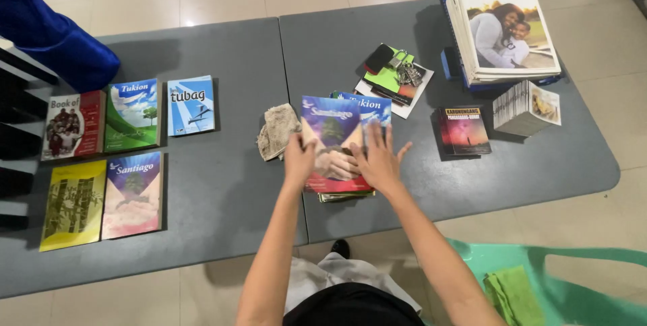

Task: Sorting, cleaning, and stacking various books on a table.

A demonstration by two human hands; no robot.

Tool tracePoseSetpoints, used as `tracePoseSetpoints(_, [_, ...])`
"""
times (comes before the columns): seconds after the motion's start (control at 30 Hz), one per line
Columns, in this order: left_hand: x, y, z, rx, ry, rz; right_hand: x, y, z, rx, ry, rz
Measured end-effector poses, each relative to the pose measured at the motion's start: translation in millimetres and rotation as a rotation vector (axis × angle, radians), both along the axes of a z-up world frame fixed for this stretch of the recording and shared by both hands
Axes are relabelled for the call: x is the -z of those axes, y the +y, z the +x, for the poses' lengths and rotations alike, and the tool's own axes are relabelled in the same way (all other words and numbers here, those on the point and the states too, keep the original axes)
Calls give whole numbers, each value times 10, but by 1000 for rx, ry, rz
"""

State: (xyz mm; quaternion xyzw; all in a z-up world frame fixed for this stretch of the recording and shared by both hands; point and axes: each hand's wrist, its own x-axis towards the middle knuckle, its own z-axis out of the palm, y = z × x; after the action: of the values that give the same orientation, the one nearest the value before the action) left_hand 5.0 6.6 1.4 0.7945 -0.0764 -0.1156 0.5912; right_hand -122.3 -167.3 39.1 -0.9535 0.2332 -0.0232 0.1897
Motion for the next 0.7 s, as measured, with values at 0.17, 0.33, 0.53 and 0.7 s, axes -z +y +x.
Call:
tracePoseSetpoints(0.17, [131,-145,173,-30,45,-214,360,-218,-33,162,-154,17])
tracePoseSetpoints(0.33, [54,-268,-32,58,68,-250,174,-169,-82,95,-84,65])
tracePoseSetpoints(0.53, [180,5,28,54,182,-300,130,-203,-121,25,-47,11])
tracePoseSetpoints(0.7, [125,383,186,80,327,-365,398,-378,-173,153,-71,3])
